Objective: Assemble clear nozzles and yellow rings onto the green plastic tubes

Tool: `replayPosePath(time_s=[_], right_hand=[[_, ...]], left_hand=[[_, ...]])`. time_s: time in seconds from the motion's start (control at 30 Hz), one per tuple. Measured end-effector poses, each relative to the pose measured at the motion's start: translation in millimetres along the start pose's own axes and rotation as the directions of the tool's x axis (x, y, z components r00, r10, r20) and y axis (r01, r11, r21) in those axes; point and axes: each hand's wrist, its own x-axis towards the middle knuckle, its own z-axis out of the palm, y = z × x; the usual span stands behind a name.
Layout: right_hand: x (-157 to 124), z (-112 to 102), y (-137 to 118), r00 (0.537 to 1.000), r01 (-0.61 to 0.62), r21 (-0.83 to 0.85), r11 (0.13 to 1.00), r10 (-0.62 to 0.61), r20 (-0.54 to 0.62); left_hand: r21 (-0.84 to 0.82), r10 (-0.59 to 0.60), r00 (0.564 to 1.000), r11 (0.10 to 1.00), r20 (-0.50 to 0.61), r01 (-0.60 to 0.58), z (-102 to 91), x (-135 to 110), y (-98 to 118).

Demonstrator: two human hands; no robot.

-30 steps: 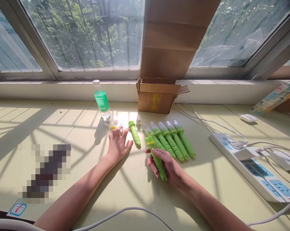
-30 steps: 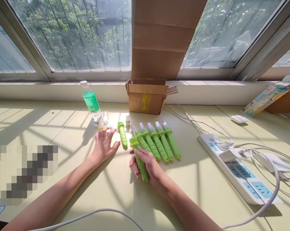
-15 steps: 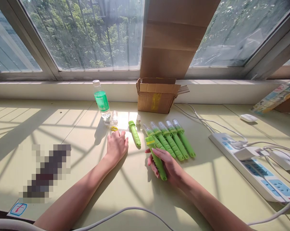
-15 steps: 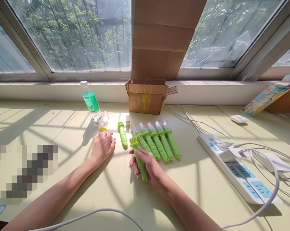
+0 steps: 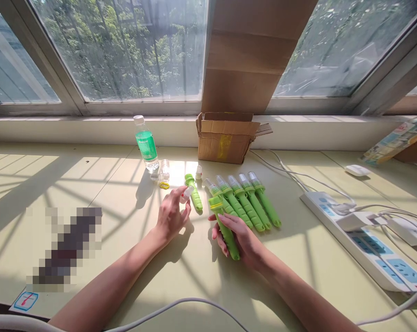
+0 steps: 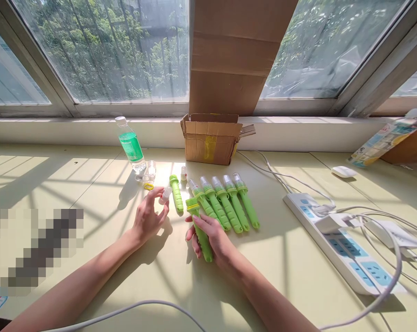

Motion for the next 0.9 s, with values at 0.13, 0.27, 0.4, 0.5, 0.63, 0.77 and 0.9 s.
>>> replayPosePath(time_s=[0.13, 0.27, 0.4, 0.5, 0.63, 0.77, 0.9], right_hand=[[-0.3, -0.1, 1.6, 0.999, 0.014, -0.128, 0.992, -0.010, 0.030], [-0.1, -0.7, 4.3, 0.993, 0.001, -0.299, 0.954, 0.035, 0.113], [2.2, -3.6, 8.4, 0.989, 0.017, -0.370, 0.929, 0.039, 0.142], [3.3, -5.3, 9.8, 0.987, 0.018, -0.370, 0.929, 0.042, 0.154], [2.8, -4.9, 9.9, 0.989, 0.016, -0.359, 0.933, 0.038, 0.144], [3.1, -5.2, 11.4, 0.990, 0.002, -0.350, 0.937, 0.047, 0.132], [3.8, -5.9, 12.7, 0.993, 0.005, -0.364, 0.931, 0.038, 0.111]], left_hand=[[-0.220, -0.070, 0.997, 0.974, -0.042, 0.059, 1.2, -3.3, 6.5], [-0.489, -0.248, 0.968, 0.842, 0.026, 0.229, -2.4, -2.7, 17.5], [-0.667, -0.304, 0.939, 0.668, 0.159, 0.329, -5.8, -1.0, 27.0], [-0.726, -0.289, 0.931, 0.588, 0.223, 0.356, -7.4, 1.0, 29.0], [-0.767, -0.327, 0.899, 0.483, 0.290, 0.423, -9.3, 5.2, 25.2], [-0.795, -0.331, 0.879, 0.396, 0.343, 0.460, -9.8, 6.3, 24.2], [-0.780, -0.303, 0.860, 0.372, 0.411, 0.503, -7.9, 2.8, 27.7]])
